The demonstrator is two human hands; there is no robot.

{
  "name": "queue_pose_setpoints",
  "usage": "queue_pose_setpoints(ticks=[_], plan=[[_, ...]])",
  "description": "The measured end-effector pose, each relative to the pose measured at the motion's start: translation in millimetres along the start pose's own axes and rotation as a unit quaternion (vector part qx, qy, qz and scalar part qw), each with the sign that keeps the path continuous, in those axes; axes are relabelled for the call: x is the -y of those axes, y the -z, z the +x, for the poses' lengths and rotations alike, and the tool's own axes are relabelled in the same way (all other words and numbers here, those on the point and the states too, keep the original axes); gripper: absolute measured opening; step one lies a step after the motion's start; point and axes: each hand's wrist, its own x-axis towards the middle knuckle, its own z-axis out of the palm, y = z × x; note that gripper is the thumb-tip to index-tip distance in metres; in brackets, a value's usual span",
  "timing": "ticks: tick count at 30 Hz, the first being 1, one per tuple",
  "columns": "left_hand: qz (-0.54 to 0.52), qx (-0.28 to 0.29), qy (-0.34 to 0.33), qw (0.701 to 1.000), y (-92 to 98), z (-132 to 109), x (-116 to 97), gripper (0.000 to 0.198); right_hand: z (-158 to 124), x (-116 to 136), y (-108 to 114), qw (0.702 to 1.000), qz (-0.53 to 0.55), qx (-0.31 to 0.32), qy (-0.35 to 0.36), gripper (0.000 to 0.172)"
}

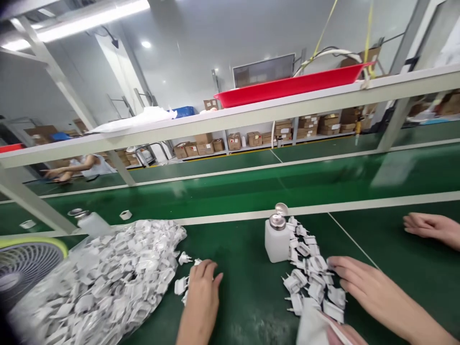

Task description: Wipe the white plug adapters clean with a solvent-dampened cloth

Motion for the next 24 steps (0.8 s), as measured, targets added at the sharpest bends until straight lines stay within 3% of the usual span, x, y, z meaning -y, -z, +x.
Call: queue_pose_setpoints(ticks=[2,6,7,9,11,13,15,18,21,24], plan=[[0.020,0.031,-0.002,0.999,6.3,4,20,0.051,-20,1,-15,0.997,0.040,0.000,-0.073,0.027],[0.053,0.084,-0.008,0.995,7.2,1,31,0.049,-50,23,-49,0.993,0.053,-0.011,-0.106,0.033],[0.062,0.089,-0.006,0.994,6.1,-1,28,0.049,-49,32,-56,0.996,0.033,-0.022,-0.080,0.037],[0.078,0.100,0.003,0.992,2.3,-7,19,0.047,-35,55,-67,0.990,-0.106,-0.065,0.071,0.039],[0.085,0.114,0.015,0.990,-3.2,-14,6,0.043,-13,75,-74,0.924,-0.289,-0.081,0.238,0.037],[0.082,0.128,0.028,0.988,-8.8,-19,-8,0.040,7,87,-79,0.868,-0.387,-0.035,0.309,0.036],[0.070,0.140,0.038,0.987,-11.7,-25,-19,0.037,19,91,-85,0.845,-0.428,0.022,0.321,0.035],[0.032,0.147,0.054,0.987,-6.8,-31,-22,0.034,25,88,-91,0.813,-0.473,0.055,0.334,0.036],[-0.089,0.129,0.037,0.987,6.6,-36,-7,0.043,27,85,-93,0.799,-0.486,0.070,0.346,0.037],[-0.177,0.150,0.005,0.973,16.2,-38,15,0.048,28,82,-89,0.807,-0.470,0.063,0.352,0.036]])
